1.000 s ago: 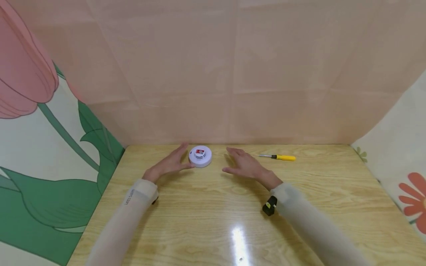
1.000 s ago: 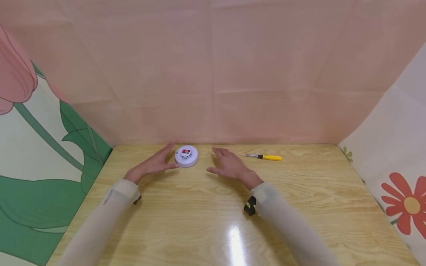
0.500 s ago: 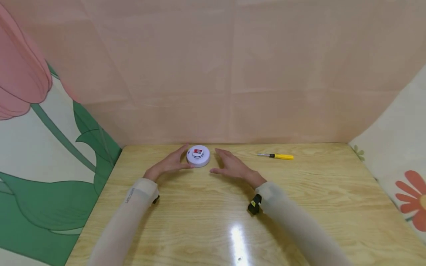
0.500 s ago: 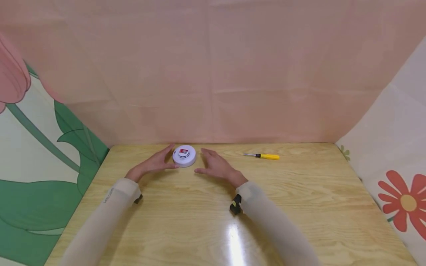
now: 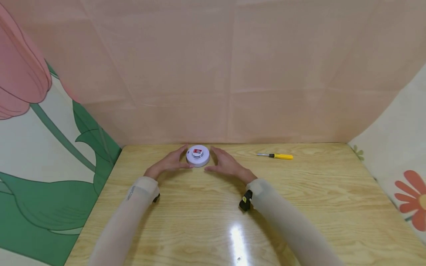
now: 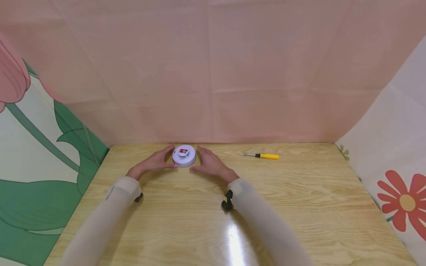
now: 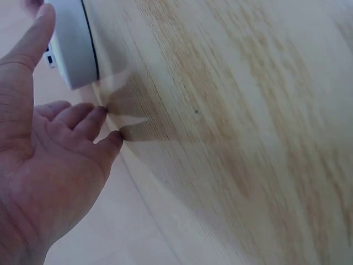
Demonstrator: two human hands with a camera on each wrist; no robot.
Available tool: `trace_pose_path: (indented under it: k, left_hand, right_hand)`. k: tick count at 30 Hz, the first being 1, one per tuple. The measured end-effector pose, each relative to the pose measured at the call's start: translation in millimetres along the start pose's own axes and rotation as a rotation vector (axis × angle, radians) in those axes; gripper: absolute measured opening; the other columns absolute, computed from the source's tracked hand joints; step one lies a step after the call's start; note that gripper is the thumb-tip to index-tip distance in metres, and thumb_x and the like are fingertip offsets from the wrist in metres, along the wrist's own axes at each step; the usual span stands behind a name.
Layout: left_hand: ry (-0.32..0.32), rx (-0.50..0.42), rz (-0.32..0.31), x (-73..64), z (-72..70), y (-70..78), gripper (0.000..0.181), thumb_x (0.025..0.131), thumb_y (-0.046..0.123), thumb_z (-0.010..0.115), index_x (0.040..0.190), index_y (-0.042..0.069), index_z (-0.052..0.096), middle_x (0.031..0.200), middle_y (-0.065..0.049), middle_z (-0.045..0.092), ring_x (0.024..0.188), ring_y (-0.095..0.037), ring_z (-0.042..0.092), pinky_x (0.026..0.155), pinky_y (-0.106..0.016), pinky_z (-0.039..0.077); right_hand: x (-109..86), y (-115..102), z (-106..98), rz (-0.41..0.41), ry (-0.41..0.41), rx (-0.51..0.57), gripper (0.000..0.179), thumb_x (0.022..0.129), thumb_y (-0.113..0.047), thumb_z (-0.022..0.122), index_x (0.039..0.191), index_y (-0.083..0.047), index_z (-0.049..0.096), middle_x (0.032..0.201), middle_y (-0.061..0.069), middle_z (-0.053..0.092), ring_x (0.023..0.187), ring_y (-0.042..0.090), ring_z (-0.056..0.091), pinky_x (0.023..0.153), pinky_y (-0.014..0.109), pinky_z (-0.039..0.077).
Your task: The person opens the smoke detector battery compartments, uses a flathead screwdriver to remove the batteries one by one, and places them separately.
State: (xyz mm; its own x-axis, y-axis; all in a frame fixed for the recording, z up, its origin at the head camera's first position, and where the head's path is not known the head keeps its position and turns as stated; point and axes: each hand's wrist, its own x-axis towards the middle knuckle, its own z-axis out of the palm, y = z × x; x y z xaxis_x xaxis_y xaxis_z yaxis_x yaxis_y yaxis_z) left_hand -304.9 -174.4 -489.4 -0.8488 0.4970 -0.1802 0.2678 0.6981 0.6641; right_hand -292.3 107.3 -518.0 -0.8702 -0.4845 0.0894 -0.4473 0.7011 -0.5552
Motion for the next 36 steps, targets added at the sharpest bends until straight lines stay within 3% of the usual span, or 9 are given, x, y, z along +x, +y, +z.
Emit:
trace_pose_path:
  k: [7,14,24,36]
  left_hand:
    - [0.028,0.020,0.054,5.8,2.4,-1.5,0.104,0.092,0.030,0.085,0.166,-0.002,0.020,0.172,-0.024,0.021,0.157,-0.045,0.025,0.128,-0.058,0.020]
    - [0.063,0.005,0.133,8.8,5.9,-4.8,0.094,0.090,0.023,0.088,0.163,0.000,0.033,0.166,-0.024,0.039,0.154,-0.041,0.034,0.128,-0.056,0.022]
    - [0.099,0.009,0.118,10.1,6.1,-1.8,0.090,0.089,0.022,0.089,0.161,0.001,0.039,0.160,-0.021,0.049,0.150,-0.037,0.043,0.125,-0.052,0.031]
    - [0.138,-0.056,0.090,11.7,9.4,-2.1,0.091,0.083,0.024,0.093,0.158,0.003,0.045,0.158,-0.017,0.052,0.150,-0.034,0.044,0.126,-0.051,0.029]
  right_hand:
    - [8.5,-1,8,-0.016,0.040,0.011,0.099,0.088,-0.040,0.088,0.159,0.007,0.037,0.161,0.025,0.045,0.148,0.041,0.045,0.125,0.052,0.033]
    - [9.8,-5,11,-0.022,0.063,0.034,0.094,0.088,-0.034,0.089,0.158,0.006,0.040,0.157,0.025,0.050,0.145,0.040,0.049,0.122,0.051,0.037]
    - [12.1,-7,12,-0.015,0.082,0.094,0.085,0.093,-0.030,0.085,0.157,0.006,0.042,0.155,0.024,0.053,0.143,0.038,0.051,0.122,0.049,0.039]
    - [12.7,-6,6,-0.005,0.048,0.090,0.083,0.094,-0.033,0.083,0.159,-0.001,0.043,0.153,0.020,0.056,0.141,0.036,0.054,0.121,0.050,0.039]
